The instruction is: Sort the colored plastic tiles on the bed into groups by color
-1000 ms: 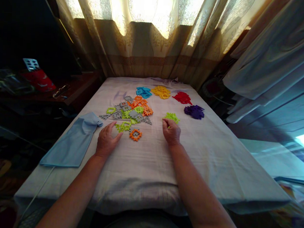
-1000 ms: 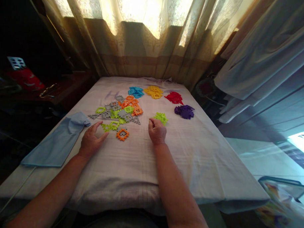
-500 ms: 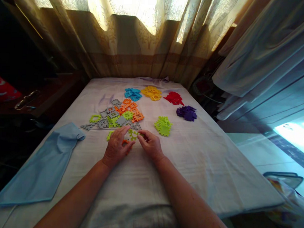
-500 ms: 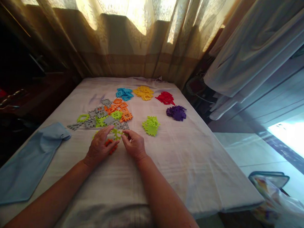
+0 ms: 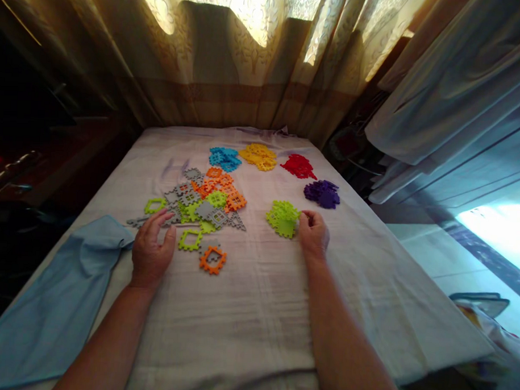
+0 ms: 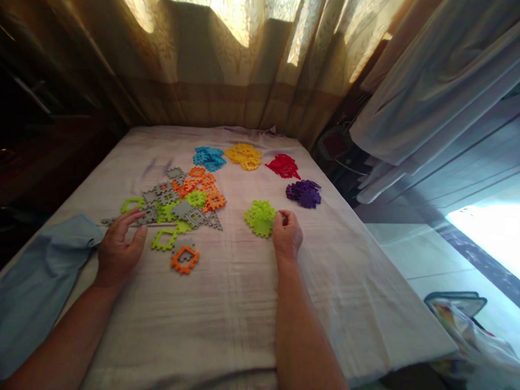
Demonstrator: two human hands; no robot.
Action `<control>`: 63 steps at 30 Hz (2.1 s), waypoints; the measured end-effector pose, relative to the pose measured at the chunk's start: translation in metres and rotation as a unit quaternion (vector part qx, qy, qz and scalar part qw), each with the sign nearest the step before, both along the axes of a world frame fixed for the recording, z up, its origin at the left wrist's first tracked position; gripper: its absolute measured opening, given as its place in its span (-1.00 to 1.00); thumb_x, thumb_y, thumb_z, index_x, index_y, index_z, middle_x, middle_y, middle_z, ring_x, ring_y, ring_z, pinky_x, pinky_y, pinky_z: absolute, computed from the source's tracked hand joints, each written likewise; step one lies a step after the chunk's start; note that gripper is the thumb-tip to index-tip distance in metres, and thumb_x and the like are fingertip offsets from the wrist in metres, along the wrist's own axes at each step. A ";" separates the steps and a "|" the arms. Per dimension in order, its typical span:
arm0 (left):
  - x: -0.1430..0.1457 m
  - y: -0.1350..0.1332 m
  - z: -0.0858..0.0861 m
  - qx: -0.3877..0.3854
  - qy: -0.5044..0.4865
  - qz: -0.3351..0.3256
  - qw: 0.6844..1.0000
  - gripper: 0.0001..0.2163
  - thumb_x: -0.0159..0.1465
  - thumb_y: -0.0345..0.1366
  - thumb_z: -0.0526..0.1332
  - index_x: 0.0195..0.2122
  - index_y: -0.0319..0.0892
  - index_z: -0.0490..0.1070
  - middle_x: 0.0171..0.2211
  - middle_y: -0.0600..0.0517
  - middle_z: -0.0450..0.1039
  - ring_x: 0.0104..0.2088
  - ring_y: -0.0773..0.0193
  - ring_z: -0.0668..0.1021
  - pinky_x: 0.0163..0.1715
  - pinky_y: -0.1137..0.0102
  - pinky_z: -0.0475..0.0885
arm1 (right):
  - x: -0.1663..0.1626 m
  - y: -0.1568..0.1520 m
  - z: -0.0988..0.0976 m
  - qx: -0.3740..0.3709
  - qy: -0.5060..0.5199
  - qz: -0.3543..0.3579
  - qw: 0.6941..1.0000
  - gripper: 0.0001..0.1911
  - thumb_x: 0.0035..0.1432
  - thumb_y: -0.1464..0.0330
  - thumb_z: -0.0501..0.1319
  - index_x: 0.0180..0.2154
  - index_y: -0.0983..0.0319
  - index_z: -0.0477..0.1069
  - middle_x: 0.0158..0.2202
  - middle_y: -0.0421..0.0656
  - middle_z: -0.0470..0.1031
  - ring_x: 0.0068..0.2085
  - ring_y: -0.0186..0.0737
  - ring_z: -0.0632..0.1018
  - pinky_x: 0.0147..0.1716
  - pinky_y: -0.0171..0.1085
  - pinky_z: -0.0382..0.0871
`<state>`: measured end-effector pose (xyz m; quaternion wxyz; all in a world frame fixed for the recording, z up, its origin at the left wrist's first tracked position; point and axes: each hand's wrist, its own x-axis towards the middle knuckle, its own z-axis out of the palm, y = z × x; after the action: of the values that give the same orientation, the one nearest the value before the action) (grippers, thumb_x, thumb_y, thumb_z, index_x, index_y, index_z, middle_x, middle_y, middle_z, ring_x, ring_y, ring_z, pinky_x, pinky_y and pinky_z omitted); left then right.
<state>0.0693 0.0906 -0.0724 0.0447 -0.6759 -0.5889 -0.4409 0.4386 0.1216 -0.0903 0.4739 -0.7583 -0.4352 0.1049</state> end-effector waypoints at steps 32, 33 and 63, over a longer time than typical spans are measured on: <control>0.020 -0.010 -0.004 -0.104 0.001 -0.064 0.993 -0.79 0.34 -0.15 0.11 -0.13 -0.10 0.45 -0.25 0.02 0.61 -0.33 0.25 0.62 -0.25 0.39 0.52 | -0.122 -0.023 0.030 0.090 -0.115 0.421 0.895 -0.74 0.24 0.30 0.15 -0.10 0.19 0.52 -0.22 -0.06 0.61 -0.18 -0.15 0.57 -0.10 -0.19 0.44; 0.021 -0.010 -0.003 -0.102 -0.007 -0.061 0.993 -0.78 0.33 -0.15 0.11 -0.13 -0.10 0.45 -0.26 0.03 0.61 -0.34 0.26 0.61 -0.26 0.39 0.52 | -0.131 -0.022 0.031 0.081 -0.110 0.445 0.885 -0.73 0.23 0.28 0.18 -0.08 0.19 0.52 -0.23 -0.07 0.62 -0.20 -0.16 0.58 -0.10 -0.20 0.44; 0.024 -0.006 -0.002 -0.128 -0.061 -0.025 0.990 -0.71 0.31 -0.19 0.12 0.00 -0.12 0.42 -0.17 -0.01 0.60 -0.26 0.26 0.61 -0.27 0.38 0.55 | 0.014 0.049 0.042 -0.113 -0.029 0.182 0.976 -0.74 -0.11 0.26 0.18 -0.41 0.24 0.56 -0.59 -0.22 0.46 -0.55 -0.30 0.39 -0.50 -0.30 0.24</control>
<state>0.0929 0.0848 -0.0743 -0.0890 -0.6625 -0.6249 -0.4032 0.4528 0.1702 -0.0488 0.3455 -0.7178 -0.5647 0.2156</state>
